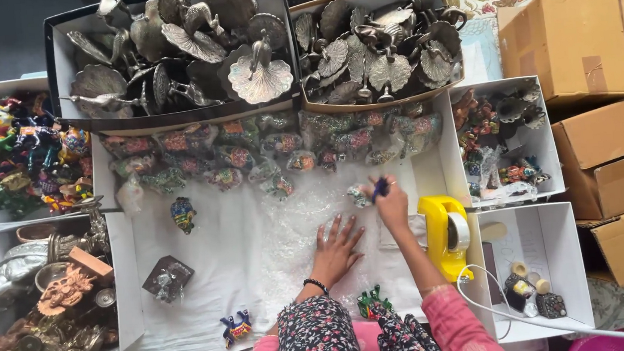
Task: The person sits cross-legged at a table and wraps small decorative figurines in bubble wrap. They use scissors to cut the bubble wrap and a tape dispenser to seal the packages, placing the wrapped items into a box.
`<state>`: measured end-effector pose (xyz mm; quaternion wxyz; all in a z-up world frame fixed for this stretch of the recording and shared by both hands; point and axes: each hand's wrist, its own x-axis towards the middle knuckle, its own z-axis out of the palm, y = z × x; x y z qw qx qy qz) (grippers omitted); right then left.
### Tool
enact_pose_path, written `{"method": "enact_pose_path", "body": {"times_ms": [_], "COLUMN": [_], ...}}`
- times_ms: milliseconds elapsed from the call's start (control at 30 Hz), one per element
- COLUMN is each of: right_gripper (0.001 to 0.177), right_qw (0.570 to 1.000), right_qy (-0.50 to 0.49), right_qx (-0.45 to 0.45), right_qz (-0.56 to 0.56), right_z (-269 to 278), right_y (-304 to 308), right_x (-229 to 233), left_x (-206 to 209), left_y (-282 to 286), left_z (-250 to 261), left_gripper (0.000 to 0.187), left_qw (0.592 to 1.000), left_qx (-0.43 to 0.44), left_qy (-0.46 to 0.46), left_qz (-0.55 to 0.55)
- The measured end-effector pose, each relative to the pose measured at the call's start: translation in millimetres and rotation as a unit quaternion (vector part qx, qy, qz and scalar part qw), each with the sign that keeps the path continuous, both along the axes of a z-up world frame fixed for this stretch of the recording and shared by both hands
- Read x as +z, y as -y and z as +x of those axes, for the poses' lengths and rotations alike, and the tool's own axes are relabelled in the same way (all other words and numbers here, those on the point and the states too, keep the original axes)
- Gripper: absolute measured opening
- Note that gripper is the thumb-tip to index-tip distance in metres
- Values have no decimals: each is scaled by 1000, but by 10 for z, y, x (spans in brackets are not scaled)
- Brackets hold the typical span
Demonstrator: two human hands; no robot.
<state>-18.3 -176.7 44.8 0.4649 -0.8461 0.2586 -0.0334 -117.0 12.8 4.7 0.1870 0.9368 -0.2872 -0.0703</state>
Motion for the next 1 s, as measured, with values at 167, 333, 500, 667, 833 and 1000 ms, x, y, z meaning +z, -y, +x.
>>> {"method": "enact_pose_path", "body": {"times_ms": [167,333,500,667,833,1000], "right_gripper": [55,56,46,53,53,55], "right_qw": [901,977,989,998,989,981], "right_qy": [199,67,123,22,-4,61], "right_qx": [288,175,76,62,69,58], "right_qz": [-257,-103,-28,-5,131,-175], "right_z": [-164,-56,-34,121,315,247], "right_y": [-51,208,379,241,175,398], "right_x": [165,-250,-262,-161,-714,-581], "left_x": [-38,-91,-108,-175,-161,-71], "left_y": [25,33,47,33,34,17], "left_z": [-13,-42,-84,-70,-74,-108], "left_gripper": [71,73,73,73,72,72], "left_qw": [1000,999,998,998,997,998], "left_qx": [-5,4,18,8,8,14], "left_qy": [0,18,8,39,42,26], "left_qz": [17,46,52,57,58,51]}}
